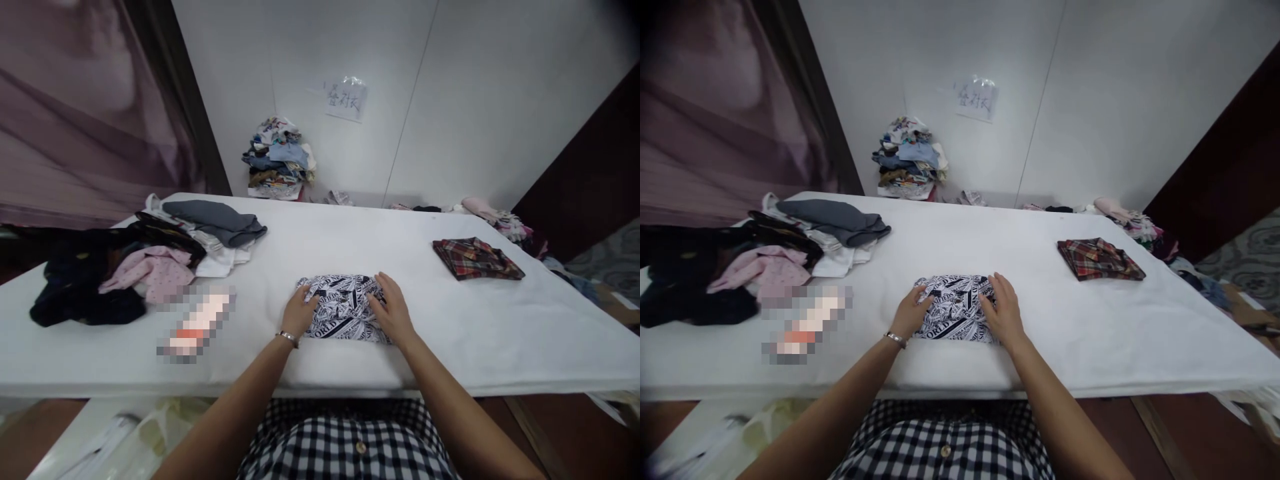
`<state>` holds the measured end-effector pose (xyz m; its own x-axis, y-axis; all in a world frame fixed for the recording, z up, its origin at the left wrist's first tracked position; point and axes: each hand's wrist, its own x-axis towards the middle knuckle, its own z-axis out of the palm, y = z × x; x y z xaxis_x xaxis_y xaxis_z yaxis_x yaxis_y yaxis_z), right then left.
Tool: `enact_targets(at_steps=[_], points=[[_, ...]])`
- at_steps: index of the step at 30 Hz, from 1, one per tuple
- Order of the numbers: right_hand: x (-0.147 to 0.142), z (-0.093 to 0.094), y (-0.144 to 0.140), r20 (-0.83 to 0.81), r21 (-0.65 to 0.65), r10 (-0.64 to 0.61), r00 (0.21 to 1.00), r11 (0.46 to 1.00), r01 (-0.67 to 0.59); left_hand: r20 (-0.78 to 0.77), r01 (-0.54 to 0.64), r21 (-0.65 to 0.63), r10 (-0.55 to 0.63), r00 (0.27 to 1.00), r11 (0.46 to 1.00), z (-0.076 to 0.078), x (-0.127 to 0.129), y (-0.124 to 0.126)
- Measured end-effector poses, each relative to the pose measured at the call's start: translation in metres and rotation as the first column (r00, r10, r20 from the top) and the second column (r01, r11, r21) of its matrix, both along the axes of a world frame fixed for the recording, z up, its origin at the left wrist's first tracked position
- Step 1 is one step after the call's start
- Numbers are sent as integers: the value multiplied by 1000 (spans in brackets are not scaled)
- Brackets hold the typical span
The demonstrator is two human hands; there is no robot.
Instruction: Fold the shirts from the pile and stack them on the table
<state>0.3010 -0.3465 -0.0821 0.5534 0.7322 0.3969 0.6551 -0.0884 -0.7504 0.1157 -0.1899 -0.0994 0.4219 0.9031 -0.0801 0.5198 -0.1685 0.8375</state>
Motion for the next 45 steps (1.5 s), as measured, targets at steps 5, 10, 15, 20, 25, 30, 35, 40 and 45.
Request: enact_targets(at_steps=[5,10,15,20,25,30,35,40,45], points=[[-8,-20,12,110,-304,239,965,932,-196,-110,3,49,2,994,999,-3,1,-4],[-4,-40,14,303,-559,315,900,823,-100,-112,-12,93,23,993,996,1,-9,-4],[-4,-41,14,361,-584,322,875,810,-57,-85,91,543,-54,995,835,21,-9,-15],[-5,-41,14,361,-582,311,879,812,-48,-388,505,565,-330,860,652,16,5,-27],[-4,-39,10,331,-581,312,890,811,-68,-516,583,401,-352,781,706,-8,9,-19],[-1,-36,-8,264,-536,281,923,838,-102,-501,587,388,-373,781,710,-7,7,-12],[-5,-27,-43,49,-139,61,997,989,-53,-468,635,501,-433,771,588,2,-9,-25],[-41,-13,-68,-770,-49,38,636,992,-119,-506,711,543,-502,701,446,3,-17,-40],[-75,-10,-64,-997,-11,11,83,964,-265,-530,718,540,-485,695,439,5,2,-30]])
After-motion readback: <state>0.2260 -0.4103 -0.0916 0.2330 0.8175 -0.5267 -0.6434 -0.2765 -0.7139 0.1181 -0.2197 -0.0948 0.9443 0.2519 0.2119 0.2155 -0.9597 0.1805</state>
